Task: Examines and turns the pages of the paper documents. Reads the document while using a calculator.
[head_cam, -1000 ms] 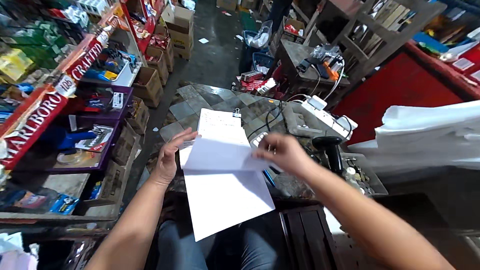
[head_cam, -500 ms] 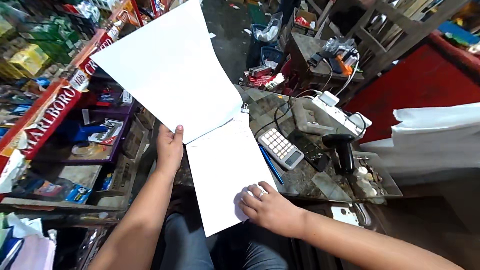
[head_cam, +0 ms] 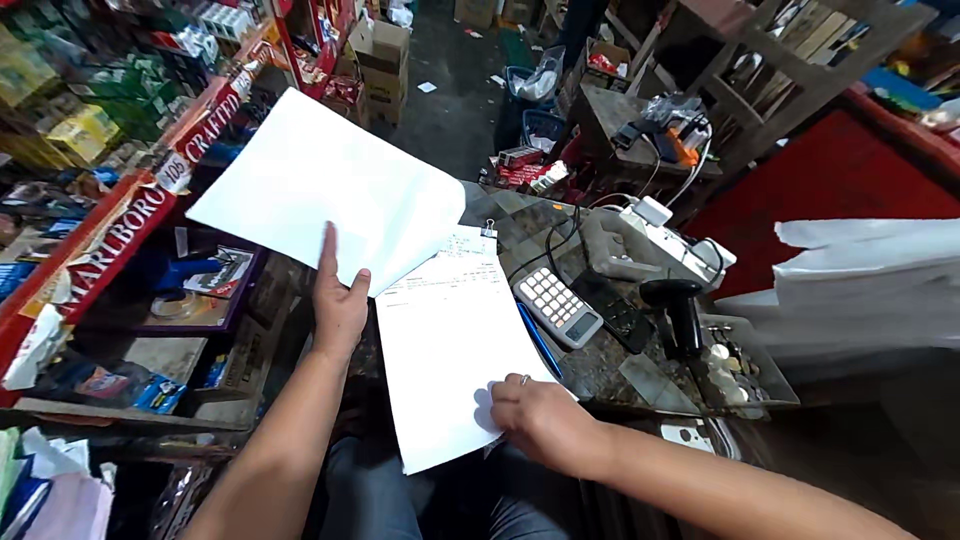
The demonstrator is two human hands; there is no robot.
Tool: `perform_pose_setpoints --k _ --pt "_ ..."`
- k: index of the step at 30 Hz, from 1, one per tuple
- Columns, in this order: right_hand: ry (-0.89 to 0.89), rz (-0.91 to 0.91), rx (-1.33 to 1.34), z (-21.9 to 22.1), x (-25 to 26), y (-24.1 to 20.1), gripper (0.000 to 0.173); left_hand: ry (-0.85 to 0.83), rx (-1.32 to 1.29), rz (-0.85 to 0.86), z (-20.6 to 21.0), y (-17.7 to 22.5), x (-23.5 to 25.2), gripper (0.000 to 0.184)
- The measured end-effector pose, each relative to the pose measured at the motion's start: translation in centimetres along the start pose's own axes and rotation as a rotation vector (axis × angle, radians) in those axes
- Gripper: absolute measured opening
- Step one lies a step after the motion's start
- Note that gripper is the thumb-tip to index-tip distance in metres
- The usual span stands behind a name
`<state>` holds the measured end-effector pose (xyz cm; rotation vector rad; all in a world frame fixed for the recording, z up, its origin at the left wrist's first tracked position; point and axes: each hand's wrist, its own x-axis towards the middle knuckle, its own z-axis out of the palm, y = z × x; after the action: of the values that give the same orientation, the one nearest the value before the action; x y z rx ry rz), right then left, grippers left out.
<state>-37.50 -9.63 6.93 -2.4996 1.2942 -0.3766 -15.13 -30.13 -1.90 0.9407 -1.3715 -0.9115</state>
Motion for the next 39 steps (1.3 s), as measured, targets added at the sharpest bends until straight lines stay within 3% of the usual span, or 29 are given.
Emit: perform_pose_setpoints --k 2,3,4,7,8,11,12,14,16,19,20,22,23,27,32,39 --pt "-0.065 0.206 0.261 -2.6 2.1 0.3 0.019 -0.088 -0.011 -0.009 -0.2 0.1 -0.1 0.049" --pt "-0.087 0.298 0.338 -4.2 3.5 0.8 0.026 -0.135 -0.025 -0.003 -0.3 0.0 -0.1 0.046" --pt "-0.077 0.36 0.357 -5.7 5.0 1.5 0.03 -0.175 -0.028 0.017 -0.4 -0.2 -0.3 0.052" --pt "0.146 0.345 0.151 -10.1 10.1 4.2 0.029 -0.227 0.05 0.151 -0.4 -0.5 -0.9 0.1" --pt "0.221 0.309 0.052 -11.6 11.9 4.9 0.029 -0.232 0.073 0.195 -0.3 -0.6 -1.0 0.098" --pt "0.365 0.218 -0.248 -14.7 16.5 5.4 0.025 -0.159 0.158 0.153 0.3 0.0 -1.1 0.039" --pt "0.442 0.167 -0.351 -14.7 17.3 5.2 0.022 -0.13 0.165 0.104 0.5 0.3 -1.1 0.03" --pt "0.537 0.054 -0.589 -13.6 17.5 4.1 0.04 -0.09 0.115 0.022 0.3 0.5 -0.8 0.02" --pt "0.502 -0.1 -0.662 -10.8 15.4 2.6 0.045 -0.042 0.029 -0.06 0.1 0.5 -0.4 0.018" --pt "0.111 -0.21 -0.459 -3.7 8.3 0.7 0.029 -0.006 -0.051 -0.187 -0.1 0.7 -0.1 0.019" --pt "-0.045 -0.195 -0.416 -1.6 5.8 0.3 0.038 -0.015 -0.061 -0.205 -0.1 0.6 -0.1 0.022" --pt "-0.174 -0.172 -0.413 1.5 1.7 0.0 0.054 -0.026 -0.062 -0.218 -0.1 0.5 0.0 0.026" --pt "-0.176 -0.155 -0.42 2.4 0.2 0.1 0.054 -0.029 -0.062 -0.23 -0.1 0.6 0.0 0.027" --pt "-0.061 -0.106 -0.456 4.0 -2.4 0.8 0.021 -0.027 -0.119 -0.25 -0.1 0.7 0.0 0.029" --pt "0.018 -0.109 -0.425 5.1 -3.0 0.1 0.021 0.03 -0.185 -0.209 0.0 0.0 0.4 0.02" --pt "0.149 -0.054 -0.346 6.1 -3.1 0.0 0.019 0.052 -0.238 -0.174 0.0 -0.2 0.6 0.021"
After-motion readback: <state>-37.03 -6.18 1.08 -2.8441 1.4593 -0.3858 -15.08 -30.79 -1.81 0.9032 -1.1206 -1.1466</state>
